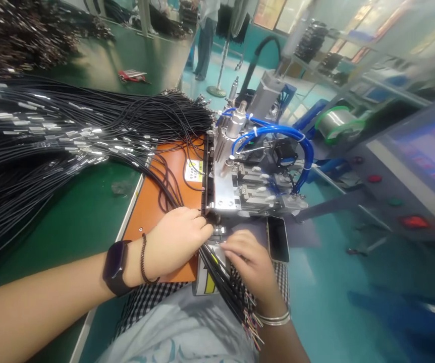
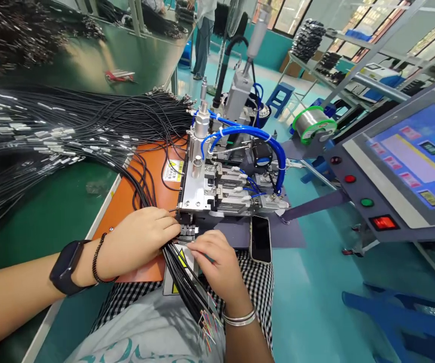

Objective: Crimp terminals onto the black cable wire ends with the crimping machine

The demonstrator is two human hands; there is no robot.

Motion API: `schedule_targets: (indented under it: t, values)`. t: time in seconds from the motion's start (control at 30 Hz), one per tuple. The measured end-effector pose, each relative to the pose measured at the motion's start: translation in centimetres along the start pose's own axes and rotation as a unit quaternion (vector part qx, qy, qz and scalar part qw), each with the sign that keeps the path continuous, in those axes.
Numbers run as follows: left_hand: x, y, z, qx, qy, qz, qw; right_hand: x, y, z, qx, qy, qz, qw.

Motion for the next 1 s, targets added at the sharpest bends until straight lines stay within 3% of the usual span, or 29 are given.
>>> schedule_targets:
  t: [0.1, 0.23, 0.43, 0.6, 0.7, 0.8, 0.9, 1.0]
  values:
    - [-0.2, 0.5, -0.1, -0.002, -0.044, 0.035, 0.998, 0.4, -0.3, -0.4, -0.008, 0.003, 0.005, 1.0]
    - [0.1, 0.5, -0.3, 0.003, -0.048, 0.057, 0.997, 0.4, -0.6, -0.9, 0.027, -0.013, -0.002, 1.0]
    - [0.6, 0.0, -0.5, 0.053, 0.012, 0.104, 0.993, 0.2, -0.9, -1.0, 0.145, -0.101, 0.013, 0.984]
    - [0.8, -0.2, -0.5, 0.079, 0.041, 0.096, 0.991, -0.3, -1.1, -1.0, 0.191, -0.068, 0.005, 0.979]
    - [0.8, -0.2, -0.3, 0.09, 0.052, 0.103, 0.989, -0.8, -1.5, -1.1, 0.16, -0.039, 0.028, 0.986]
    - [0.7, 0.0, -0.3, 0.098, 0.056, 0.102, 0.988, -1.2, -1.9, -1.4, 0.096, -0.079, 0.056, 0.991]
    - [0.7, 0.1, -0.4, 0.096, 0.052, 0.092, 0.99, -1.4, -1.8, -1.6, 0.14, -0.139, 0.042, 0.979]
    - [0.8, 0.0, -0.4, 0.096, 0.048, 0.078, 0.991, -1.6, -1.6, -1.8, 0.182, -0.149, 0.031, 0.971]
Point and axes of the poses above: each hand's wrist, its own z-axis away from the middle knuckle, its own y-axis out of the back of the hand, x = y × z, the point moved 1 cm from there along -z, towards the middle knuckle, and after that the axes turned 11 degrees about -x, right-handed, at the moved point
